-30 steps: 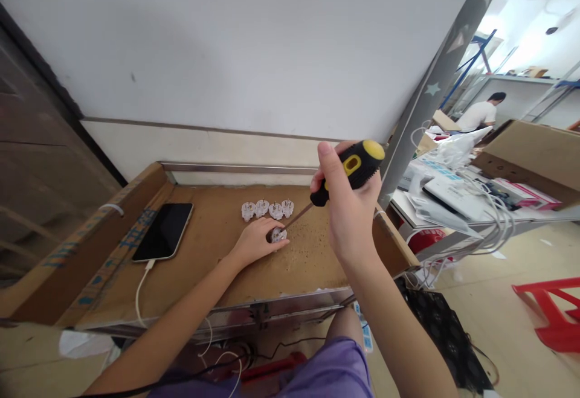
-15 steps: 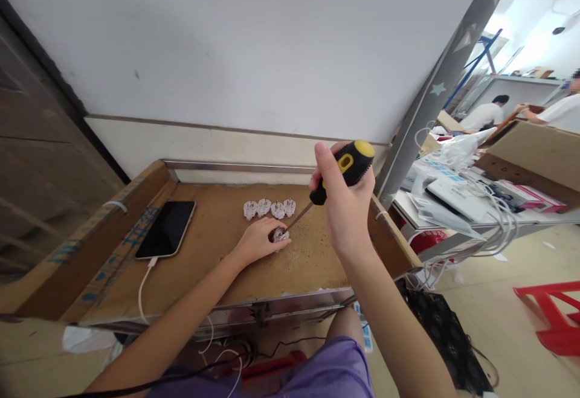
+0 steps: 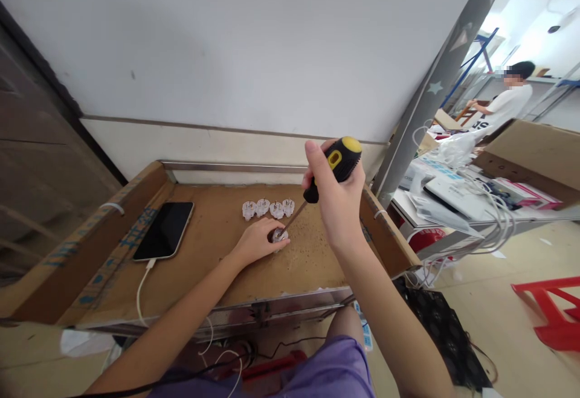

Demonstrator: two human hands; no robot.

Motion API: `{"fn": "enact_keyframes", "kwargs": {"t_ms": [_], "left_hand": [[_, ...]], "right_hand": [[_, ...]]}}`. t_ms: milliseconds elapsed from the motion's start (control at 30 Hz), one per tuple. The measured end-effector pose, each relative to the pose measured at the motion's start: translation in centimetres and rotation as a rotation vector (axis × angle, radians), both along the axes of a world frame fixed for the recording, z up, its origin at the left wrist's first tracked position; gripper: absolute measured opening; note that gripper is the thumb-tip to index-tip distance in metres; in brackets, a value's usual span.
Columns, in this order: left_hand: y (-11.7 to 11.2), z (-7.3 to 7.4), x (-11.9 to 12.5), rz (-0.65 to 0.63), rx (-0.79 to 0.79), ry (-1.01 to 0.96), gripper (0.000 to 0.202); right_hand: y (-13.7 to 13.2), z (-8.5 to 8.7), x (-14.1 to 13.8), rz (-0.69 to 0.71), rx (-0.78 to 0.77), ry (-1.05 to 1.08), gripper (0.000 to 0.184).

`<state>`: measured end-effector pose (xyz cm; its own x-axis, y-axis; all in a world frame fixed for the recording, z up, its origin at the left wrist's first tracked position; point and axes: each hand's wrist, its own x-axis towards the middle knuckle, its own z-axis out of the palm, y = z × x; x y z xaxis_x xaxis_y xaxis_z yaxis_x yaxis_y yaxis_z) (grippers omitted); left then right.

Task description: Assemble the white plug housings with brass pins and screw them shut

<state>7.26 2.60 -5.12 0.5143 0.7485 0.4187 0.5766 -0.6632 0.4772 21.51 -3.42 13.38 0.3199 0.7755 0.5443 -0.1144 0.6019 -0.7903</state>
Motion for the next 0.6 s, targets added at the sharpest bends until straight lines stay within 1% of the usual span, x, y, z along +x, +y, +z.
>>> {"fn": "enact_keyframes", "kwargs": {"t_ms": [133, 267, 333, 400, 467, 533, 600], "left_hand": [[0.0, 0.0, 0.1, 0.007, 0.002, 0.009, 0.017], [0.1, -0.1, 0.0, 0.004, -0.008, 0.014, 0.018], [0.1, -0.2, 0.0, 0.005, -0.017, 0.009, 0.017], [0.2, -0.2, -0.1, 0.003, -0.020, 0.002, 0.017], [0.2, -0.1, -0.1, -0.003, -0.016, -0.001, 0.016], [0.2, 0.0, -0.1, -0.003, -0.018, 0.000, 0.017], [0.1, 0.2, -0.1, -0.006, -0.027, 0.003, 0.017]], "right_hand": [[0.1, -0.1, -0.2, -0.003, -0.022, -0.002, 0.029], [0.3, -0.6, -0.5, -0.013, -0.018, -0.010, 0.032], [0.5, -0.9, -0.5, 0.026, 0.008, -0.004, 0.033], [1.0, -1.0, -0.1, 0.105, 0.046, -0.023, 0.035], [1.4, -0.7, 0.7, 0.145, 0.063, -0.156, 0.038], [1.7, 0.2, 1.5, 0.113, 0.085, -0.417, 0.038], [1.8, 1.6, 2.0, 0.036, 0.146, -0.730, 0.038]]}}
